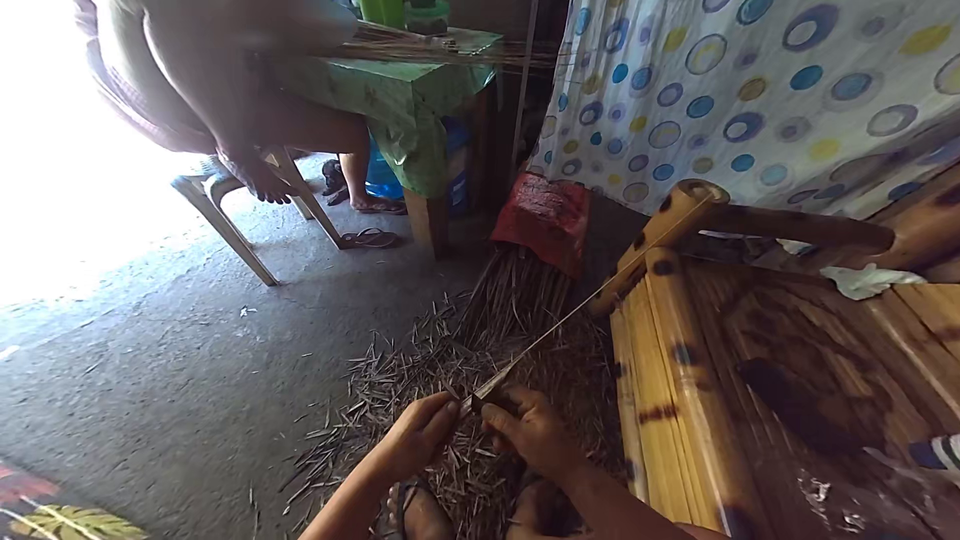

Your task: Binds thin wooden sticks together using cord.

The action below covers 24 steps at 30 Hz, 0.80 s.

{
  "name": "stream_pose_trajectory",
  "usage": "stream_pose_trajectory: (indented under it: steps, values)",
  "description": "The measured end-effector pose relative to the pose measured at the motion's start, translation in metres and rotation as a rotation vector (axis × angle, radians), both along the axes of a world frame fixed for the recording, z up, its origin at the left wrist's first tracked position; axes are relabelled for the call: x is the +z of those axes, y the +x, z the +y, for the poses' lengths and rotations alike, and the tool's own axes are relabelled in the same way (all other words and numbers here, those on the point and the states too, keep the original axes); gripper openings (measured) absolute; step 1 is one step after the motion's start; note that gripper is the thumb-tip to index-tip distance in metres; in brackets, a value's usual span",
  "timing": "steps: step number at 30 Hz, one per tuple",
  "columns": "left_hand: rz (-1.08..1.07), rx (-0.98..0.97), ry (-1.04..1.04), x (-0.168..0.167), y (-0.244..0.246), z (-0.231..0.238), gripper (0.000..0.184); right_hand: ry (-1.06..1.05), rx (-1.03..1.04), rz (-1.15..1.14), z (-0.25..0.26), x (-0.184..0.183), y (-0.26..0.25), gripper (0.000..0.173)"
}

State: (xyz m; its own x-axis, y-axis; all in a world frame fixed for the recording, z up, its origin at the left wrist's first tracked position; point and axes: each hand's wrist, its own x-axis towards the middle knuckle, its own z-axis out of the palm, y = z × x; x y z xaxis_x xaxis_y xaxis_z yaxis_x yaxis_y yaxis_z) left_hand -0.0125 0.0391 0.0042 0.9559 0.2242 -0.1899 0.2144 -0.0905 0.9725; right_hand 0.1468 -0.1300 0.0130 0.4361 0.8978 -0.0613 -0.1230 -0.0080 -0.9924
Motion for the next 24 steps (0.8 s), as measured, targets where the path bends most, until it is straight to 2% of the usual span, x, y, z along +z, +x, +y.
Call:
stream_pose_trajectory:
  steps: [4, 11, 14, 17, 19, 22, 24]
  values:
    - [-0.002, -0.024, 0.042, 0.001, 0.003, -0.001, 0.034, 0.113, -0.028, -0.183, -0.002, -0.004, 0.005, 0.013]
    - [-0.044, -0.012, 0.101, 0.005, 0.001, 0.000, 0.035, 0.244, -0.185, -0.282, -0.005, 0.000, 0.033, 0.012]
    - [-0.048, -0.009, 0.129, 0.003, 0.001, 0.001, 0.035, 0.266, -0.309, -0.244, -0.006, 0.004, 0.049, 0.017]
    - [-0.058, -0.009, 0.142, -0.001, 0.003, 0.000, 0.035, 0.250, -0.242, -0.157, -0.006, 0.007, 0.048, 0.028]
    - [-0.053, -0.022, 0.139, -0.002, 0.002, 0.000, 0.035, 0.237, -0.256, -0.095, -0.004, 0.006, 0.046, 0.028]
    - [-0.023, -0.037, 0.143, -0.002, -0.002, 0.002, 0.033, 0.191, -0.390, 0.007, -0.003, 0.010, 0.061, 0.026]
    - [-0.024, -0.020, 0.157, -0.003, 0.001, 0.001, 0.033, 0.130, -0.359, 0.016, -0.005, 0.011, 0.062, 0.020]
